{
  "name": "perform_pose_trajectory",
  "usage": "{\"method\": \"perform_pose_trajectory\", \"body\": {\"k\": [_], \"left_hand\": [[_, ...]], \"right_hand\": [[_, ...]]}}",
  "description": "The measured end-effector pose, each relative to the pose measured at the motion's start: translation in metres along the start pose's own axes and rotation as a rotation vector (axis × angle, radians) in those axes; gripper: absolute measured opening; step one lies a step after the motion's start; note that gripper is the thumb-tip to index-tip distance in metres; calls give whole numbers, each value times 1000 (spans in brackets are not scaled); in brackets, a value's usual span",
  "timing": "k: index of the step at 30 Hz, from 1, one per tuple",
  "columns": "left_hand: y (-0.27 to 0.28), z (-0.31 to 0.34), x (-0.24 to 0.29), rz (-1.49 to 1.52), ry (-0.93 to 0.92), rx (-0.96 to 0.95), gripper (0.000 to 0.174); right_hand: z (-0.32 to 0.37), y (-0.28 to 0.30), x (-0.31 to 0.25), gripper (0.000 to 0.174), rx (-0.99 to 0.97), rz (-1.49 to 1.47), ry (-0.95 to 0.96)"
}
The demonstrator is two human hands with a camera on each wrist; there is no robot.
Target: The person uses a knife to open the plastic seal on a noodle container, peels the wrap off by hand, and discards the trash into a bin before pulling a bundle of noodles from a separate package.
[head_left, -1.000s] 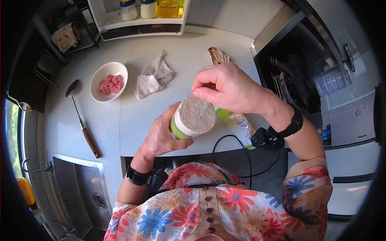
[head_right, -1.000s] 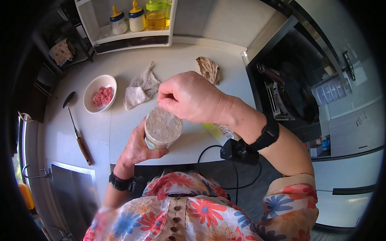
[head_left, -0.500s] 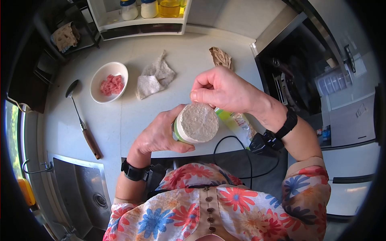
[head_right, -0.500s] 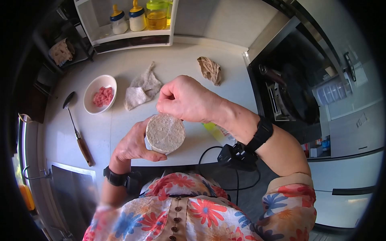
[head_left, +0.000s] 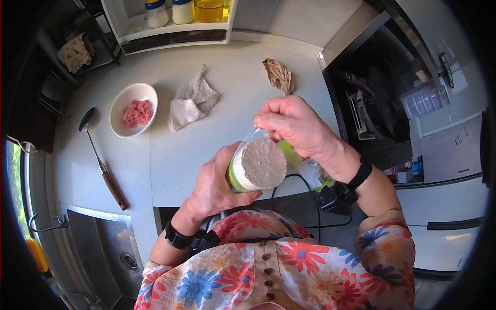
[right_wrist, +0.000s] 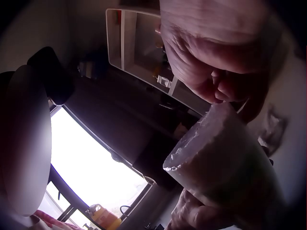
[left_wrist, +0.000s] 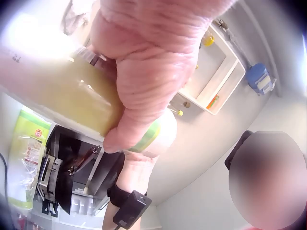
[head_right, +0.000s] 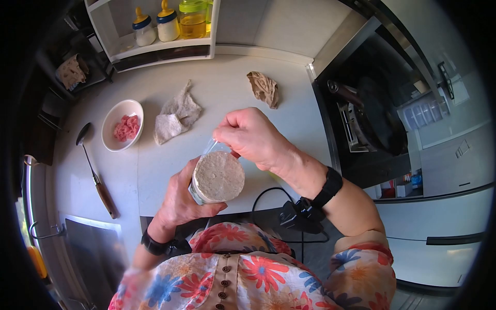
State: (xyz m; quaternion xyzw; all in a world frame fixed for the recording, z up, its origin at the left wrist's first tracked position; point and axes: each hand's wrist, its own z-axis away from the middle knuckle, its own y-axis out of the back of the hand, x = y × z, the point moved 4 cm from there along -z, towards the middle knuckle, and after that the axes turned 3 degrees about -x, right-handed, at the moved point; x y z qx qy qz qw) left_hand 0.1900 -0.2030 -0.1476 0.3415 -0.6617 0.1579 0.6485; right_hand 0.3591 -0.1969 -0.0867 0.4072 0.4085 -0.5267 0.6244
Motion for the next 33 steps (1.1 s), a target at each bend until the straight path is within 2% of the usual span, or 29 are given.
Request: {"method": "perform_pose_trajectory", "body": {"k": [5, 7, 9, 11, 12, 14, 15, 17, 19, 21, 25, 29, 33], "left_hand": [[-8, 1, 1, -133, -75, 85, 90], [-6, 0, 4, -119, -101, 54, 93], [4, -5, 4, -104, -127, 24, 96], [14, -15, 0, 48, -159, -205, 99], [20, -23, -2, 49, -156, -200, 99], [17, -33, -10, 287, -11, -499, 95], [18, -36, -9, 291, -14, -493, 95], [12, -37, -11, 236, 110, -604, 89], [5, -34, -8, 313, 50, -535, 82], [1, -33, -9, 389, -12, -470, 76], [-6, -31, -13, 261, -20, -367, 69], [-6, -28, -5, 166, -21, -298, 66], [-6, -26, 3, 109, -5, -311, 68]], "right_hand": [[2, -1, 11, 14, 63, -143, 39], [3, -2, 11, 14, 80, -268, 75], [6, -2, 6, 14, 48, -197, 113], [9, -4, 1, 14, 9, -126, 147], [9, -6, -3, 15, -57, -106, 148], [7, -9, -11, 15, -131, -79, 150], [7, -9, -14, 15, -151, -25, 122], [6, -6, -18, 15, -173, 31, 91], [5, -2, -19, 15, -182, 113, 39], [7, -2, -18, 14, -135, 139, 69], [9, 0, -13, 14, 0, 108, 118], [3, 8, -1, 14, 24, -6, 114], [2, 17, 9, 14, 25, -66, 10]]}}
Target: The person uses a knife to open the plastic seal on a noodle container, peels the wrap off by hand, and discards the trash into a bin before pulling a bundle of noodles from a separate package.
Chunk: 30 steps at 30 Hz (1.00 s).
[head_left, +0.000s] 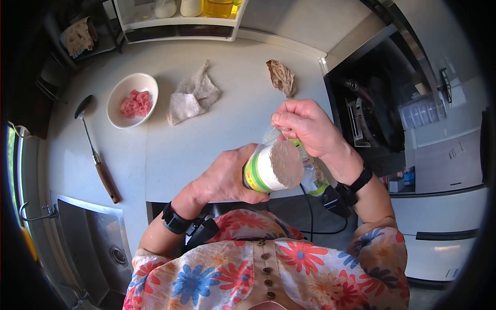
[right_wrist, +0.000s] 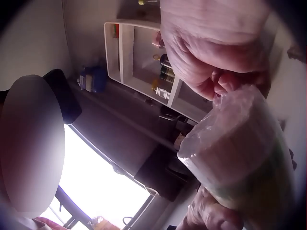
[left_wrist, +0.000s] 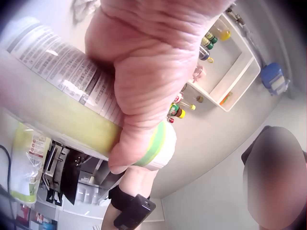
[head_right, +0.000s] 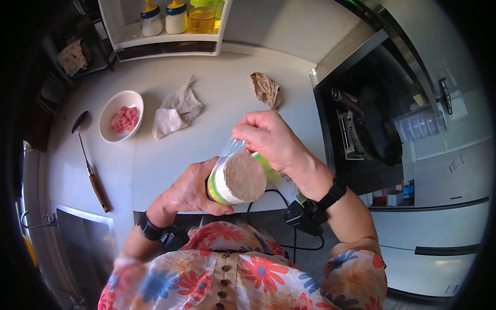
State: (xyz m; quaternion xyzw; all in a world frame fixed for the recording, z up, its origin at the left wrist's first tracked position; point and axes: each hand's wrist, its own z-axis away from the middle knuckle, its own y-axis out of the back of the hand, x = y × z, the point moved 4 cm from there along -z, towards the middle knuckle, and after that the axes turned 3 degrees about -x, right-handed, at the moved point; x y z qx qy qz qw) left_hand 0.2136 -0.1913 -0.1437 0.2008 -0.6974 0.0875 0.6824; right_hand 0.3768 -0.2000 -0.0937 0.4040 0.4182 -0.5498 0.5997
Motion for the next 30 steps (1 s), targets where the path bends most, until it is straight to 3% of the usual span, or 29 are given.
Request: {"method": "perform_pose_trajectory", "body": {"k": [11, 14, 19, 23, 25, 29, 30], "left_hand": [[-11, 7, -5, -89, -39, 100, 79], [-14, 7, -8, -121, -52, 105, 82], [-15, 4, -6, -104, -55, 78, 82], [-15, 3, -7, -115, -50, 64, 83], [-14, 3, -5, -124, -36, 62, 83], [-12, 4, -7, -102, -35, 104, 85], [-11, 5, -8, -101, -35, 105, 85]], "right_hand": [[14, 15, 14, 17, 93, -118, -10], [18, 19, 17, 17, 21, -137, -66], [18, 13, 2, 34, -116, 121, -102], [16, 8, -8, 30, -191, 273, -122], [13, 7, -11, 31, -323, 386, -77], [21, 14, -24, 29, -150, 410, -158], [24, 16, -22, 35, -140, 473, -59]]}}
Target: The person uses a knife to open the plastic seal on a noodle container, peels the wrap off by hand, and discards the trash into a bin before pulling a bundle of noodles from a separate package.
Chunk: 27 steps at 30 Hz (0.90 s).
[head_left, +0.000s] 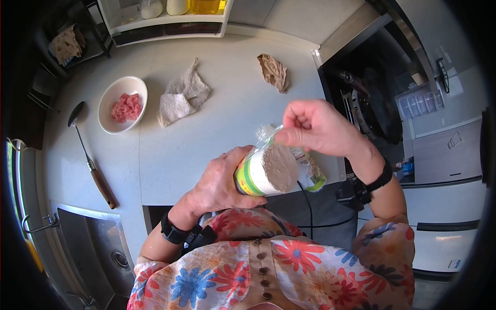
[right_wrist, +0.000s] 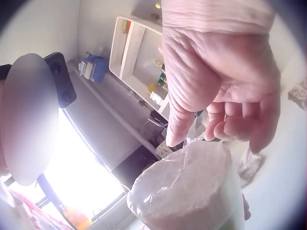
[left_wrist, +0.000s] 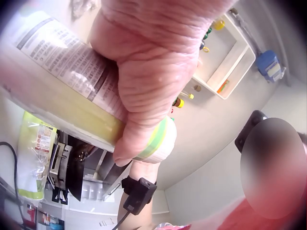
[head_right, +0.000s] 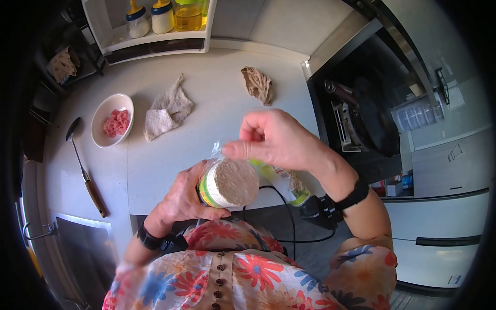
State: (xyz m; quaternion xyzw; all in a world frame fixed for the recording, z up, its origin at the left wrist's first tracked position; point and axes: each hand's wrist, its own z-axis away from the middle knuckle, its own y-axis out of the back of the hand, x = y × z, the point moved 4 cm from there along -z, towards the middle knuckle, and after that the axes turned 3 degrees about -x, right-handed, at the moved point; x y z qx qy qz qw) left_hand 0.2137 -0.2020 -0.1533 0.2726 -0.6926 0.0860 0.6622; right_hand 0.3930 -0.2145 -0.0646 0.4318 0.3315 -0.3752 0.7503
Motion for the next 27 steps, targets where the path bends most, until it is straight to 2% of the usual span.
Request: {"method": "perform_pose_trajectory", "body": {"k": [1, 2, 4, 5, 11, 15, 17, 20, 24, 27], "left_hand": [[1, 0, -1, 18, 16, 19, 85], [3, 1, -3, 35, 32, 38, 85], [3, 1, -6, 52, 25, 47, 85], [3, 0, -6, 67, 18, 56, 85], [4, -3, -2, 43, 19, 36, 83], [3, -2, -5, 88, 9, 19, 81], [5, -1, -4, 99, -12, 42, 81], [5, 2, -4, 79, 12, -5, 83], [6, 4, -5, 49, 9, -45, 84], [9, 5, -10, 141, 28, 12, 83]], "right_hand": [[3, -1, 0, 40, 34, 69, 88], [6, -5, -1, 40, 34, 69, 88], [13, -10, -12, 38, 65, 332, 107], [15, -11, -17, 31, 56, 368, 65], [16, -7, -22, 14, 123, 385, 204], [13, 1, -17, 12, 134, 411, 210], [9, 2, -13, 11, 178, 510, 361], [1, 3, -9, 11, 170, 553, 314], [-14, 2, 5, 11, 145, 465, 289], [-30, 2, 23, 10, 119, 304, 259]]}}
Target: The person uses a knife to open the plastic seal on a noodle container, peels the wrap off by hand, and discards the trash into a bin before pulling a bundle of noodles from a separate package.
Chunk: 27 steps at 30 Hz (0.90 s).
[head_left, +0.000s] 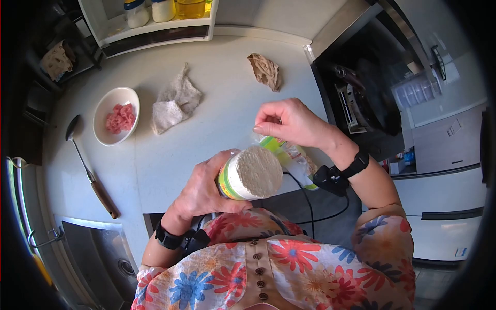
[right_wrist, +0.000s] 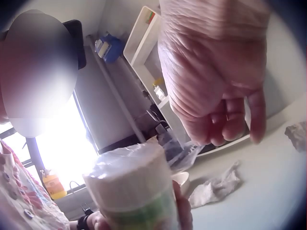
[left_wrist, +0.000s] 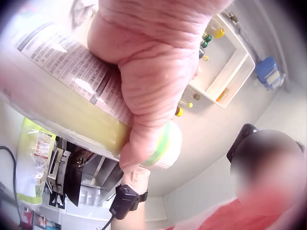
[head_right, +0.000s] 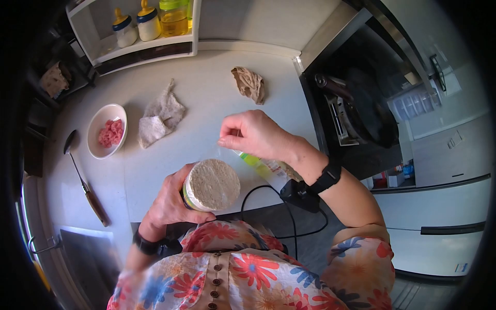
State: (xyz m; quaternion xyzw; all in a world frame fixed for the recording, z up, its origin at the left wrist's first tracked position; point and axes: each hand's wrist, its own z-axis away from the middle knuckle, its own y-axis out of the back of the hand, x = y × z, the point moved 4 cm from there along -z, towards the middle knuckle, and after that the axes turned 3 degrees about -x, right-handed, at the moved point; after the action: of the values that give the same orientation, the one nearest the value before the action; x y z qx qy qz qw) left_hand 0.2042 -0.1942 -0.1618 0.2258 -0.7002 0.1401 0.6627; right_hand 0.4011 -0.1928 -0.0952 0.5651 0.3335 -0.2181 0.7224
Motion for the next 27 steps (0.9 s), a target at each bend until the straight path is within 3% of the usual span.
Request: {"method": "perform_pose_trajectory", "body": {"k": [2, 5, 6, 7, 9, 12, 16, 21, 27], "left_hand": [[3, 0, 0, 32, -18, 41, 81], [5, 1, 1, 109, 5, 43, 79], [7, 0, 0, 111, 5, 48, 79], [9, 0, 0, 98, -3, 50, 78], [10, 0, 1, 84, -11, 48, 77], [10, -2, 1, 161, 11, 59, 75], [11, -2, 1, 200, 26, 53, 73], [12, -1, 3, 179, 23, 45, 73], [10, 0, 1, 202, 46, 18, 73]], "right_hand": [[-6, 2, 11, 8, 19, -344, -35], [1, 31, -4, 7, 165, -473, -100], [6, 33, -19, 9, 180, -338, 16], [10, 32, -29, 9, 175, -338, 17], [19, 18, -58, 15, -41, -20, 287], [22, 2, -73, 23, -89, 201, 377], [17, 2, -76, 21, -101, 309, 323], [14, 2, -84, 10, -167, 455, 377], [9, 1, -90, 9, -222, 519, 413]]}}
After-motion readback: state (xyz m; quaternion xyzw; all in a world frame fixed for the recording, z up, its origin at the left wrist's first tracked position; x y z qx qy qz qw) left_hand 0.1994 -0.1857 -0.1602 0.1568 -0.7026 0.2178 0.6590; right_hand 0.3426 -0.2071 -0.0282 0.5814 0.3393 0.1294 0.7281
